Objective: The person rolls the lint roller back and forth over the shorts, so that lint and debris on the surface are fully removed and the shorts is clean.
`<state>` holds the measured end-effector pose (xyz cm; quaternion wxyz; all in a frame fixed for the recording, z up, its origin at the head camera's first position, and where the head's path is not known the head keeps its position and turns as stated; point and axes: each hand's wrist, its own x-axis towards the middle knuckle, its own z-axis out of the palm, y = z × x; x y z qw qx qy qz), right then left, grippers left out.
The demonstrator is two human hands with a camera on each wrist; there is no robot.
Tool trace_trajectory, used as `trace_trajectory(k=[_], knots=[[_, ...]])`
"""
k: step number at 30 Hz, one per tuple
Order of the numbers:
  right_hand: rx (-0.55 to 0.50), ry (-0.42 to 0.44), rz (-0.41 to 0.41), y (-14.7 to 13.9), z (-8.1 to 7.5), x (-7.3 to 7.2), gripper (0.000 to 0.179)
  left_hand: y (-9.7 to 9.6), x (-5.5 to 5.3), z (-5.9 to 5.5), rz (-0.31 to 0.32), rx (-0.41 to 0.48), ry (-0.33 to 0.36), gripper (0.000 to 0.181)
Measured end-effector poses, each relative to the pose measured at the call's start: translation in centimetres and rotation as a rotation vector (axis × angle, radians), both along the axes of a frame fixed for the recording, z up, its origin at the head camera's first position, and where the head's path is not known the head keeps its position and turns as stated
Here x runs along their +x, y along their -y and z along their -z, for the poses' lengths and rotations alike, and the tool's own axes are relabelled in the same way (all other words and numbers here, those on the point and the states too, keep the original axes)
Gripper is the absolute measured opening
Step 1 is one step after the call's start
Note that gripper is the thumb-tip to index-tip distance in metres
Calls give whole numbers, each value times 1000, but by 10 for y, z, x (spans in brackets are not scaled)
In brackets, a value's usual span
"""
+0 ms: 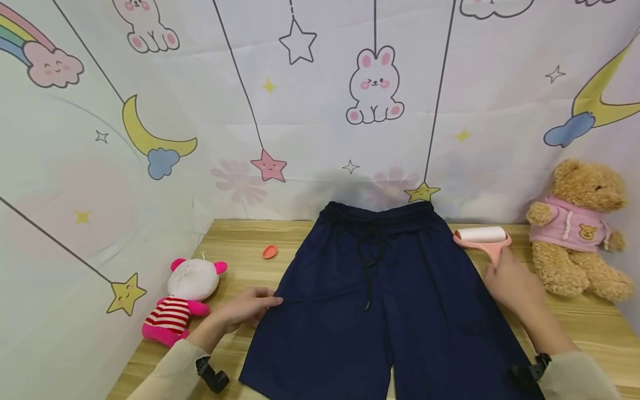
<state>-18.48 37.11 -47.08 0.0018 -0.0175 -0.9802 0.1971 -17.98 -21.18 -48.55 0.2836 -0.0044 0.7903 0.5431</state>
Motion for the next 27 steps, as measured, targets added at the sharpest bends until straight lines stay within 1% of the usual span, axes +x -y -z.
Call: trace_trajectory(k=[3,4,6,7,8,9,10,11,14,16,20,24,27], knots=[[-12,-33,5,0,-3,3,46,2,3,-1,10,42,10,40],[-12,-55,8,0,-3,5,43,3,4,-2,12,53,13,41],[-17,-101,18,2,-5,7,44,5,5,-3,14,72,14,43],[-15,-122,24,3,-7,8,49,6,6,-3,14,79,15,44],[-17,-146,27,5,-8,9,51,7,6,-3,13,86,18,45],[-25,-162,32,7,-9,10,50,8,7,-4,13,91,19,46],[-22,-181,32,10,-12,10,55,9,8,-4,11,96,22,47],[-25,-186,29,14,-15,11,59,10,9,-4,11,101,22,48],[-44,-213,-1,28,-23,12,58,14,12,-2,12,112,27,50],[-47,-231,-35,40,-29,12,61,16,13,-1,14,118,27,50],[-73,-281,-131,68,-33,10,58,20,15,2,19,131,24,50],[-107,-320,-248,98,-30,8,53,23,17,4,10,125,17,52],[-131,-299,-328,125,-26,7,52,25,17,5,0,120,18,52]])
